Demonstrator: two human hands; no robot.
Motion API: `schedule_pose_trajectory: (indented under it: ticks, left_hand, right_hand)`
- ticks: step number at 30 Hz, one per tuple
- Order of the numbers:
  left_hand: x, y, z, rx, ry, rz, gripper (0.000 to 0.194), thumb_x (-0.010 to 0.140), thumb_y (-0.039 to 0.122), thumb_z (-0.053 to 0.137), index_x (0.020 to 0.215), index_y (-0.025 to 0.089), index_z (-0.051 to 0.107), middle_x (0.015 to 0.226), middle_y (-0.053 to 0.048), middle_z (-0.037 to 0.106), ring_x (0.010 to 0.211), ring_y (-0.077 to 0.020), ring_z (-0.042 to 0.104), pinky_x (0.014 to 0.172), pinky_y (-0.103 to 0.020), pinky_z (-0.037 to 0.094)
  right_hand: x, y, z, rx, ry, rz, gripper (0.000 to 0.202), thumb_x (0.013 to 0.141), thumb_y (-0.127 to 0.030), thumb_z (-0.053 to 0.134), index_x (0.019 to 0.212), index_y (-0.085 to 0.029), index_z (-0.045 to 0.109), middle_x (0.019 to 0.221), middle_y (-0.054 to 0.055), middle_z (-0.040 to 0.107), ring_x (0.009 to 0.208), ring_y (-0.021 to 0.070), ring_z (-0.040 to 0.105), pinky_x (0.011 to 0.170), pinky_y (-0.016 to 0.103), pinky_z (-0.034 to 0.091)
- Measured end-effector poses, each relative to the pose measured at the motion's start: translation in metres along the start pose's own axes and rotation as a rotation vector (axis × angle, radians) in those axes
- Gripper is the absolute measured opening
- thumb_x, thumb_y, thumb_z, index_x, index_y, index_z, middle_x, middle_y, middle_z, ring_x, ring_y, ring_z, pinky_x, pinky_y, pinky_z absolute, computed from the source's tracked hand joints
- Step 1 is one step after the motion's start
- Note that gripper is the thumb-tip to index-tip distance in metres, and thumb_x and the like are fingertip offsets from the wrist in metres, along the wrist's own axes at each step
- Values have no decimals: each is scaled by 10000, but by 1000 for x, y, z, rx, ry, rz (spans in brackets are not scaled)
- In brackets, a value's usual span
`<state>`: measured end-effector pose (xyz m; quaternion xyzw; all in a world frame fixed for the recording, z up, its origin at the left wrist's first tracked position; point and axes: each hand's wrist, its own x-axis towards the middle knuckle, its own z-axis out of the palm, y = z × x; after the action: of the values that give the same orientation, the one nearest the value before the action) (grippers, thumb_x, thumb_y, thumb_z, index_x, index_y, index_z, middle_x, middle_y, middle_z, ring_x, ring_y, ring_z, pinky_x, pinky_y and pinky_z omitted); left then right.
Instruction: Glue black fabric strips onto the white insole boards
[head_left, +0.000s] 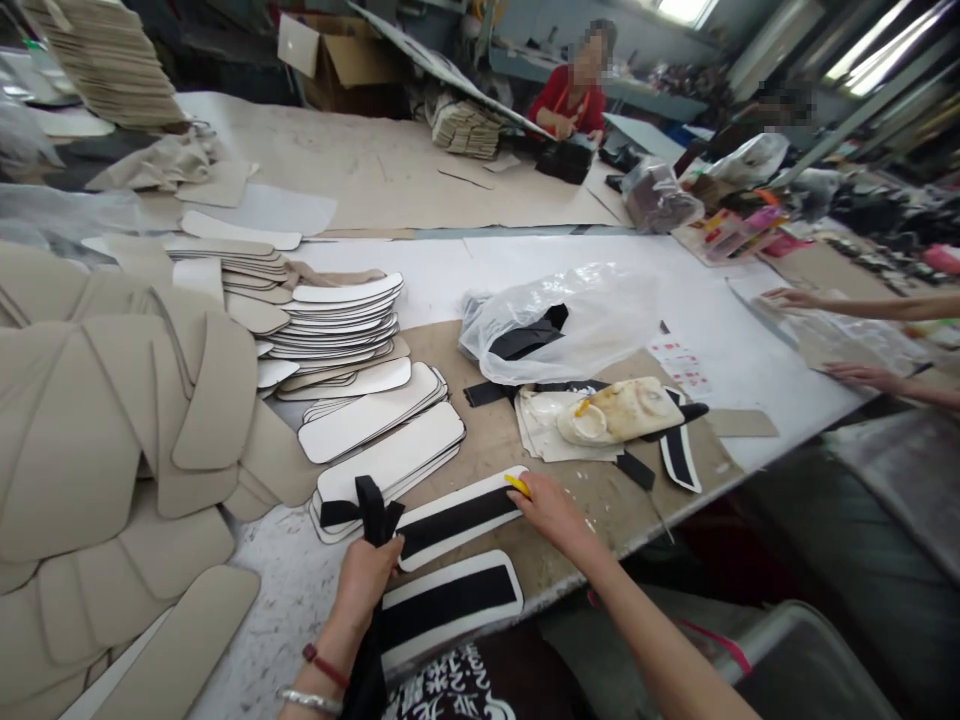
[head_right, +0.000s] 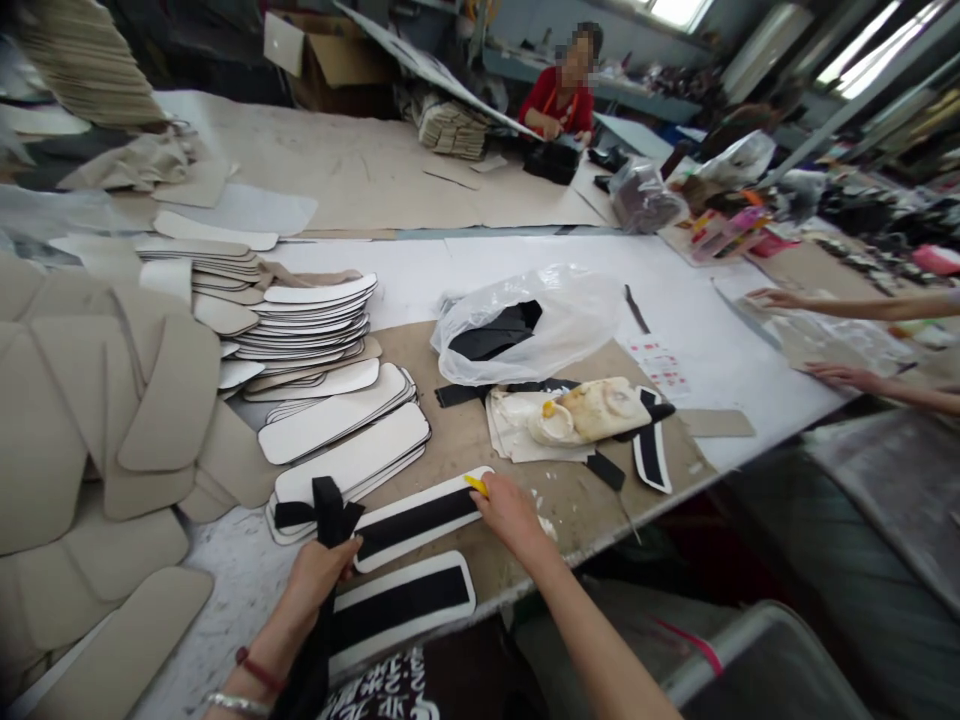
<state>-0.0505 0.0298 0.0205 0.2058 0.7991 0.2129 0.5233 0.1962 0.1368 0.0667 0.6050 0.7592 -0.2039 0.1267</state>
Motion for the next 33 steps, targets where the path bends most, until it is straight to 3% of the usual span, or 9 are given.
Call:
schedule_pose_trajectory:
  ticks: [14,33]
  left_hand:
    - [-2,5,5,16,38,-49,347,591,441,594,415,148,534,362,-34,512,386,-148,478,444,-277,379]
    - [1,0,8,57,45,-36,375,613,486,563,434,158,528,377,-34,524,400,-156,504,444,-274,391]
  right_hand:
    - [18,15,21,89,-50,56,235,825,-359,458,940,-178,556,945,80,607,901,197,555,754,283,361]
    - [23,18,19,127,-71,44,245,814,-346,489,959,-165,567,958,88,626,914,190,565,771,267,370]
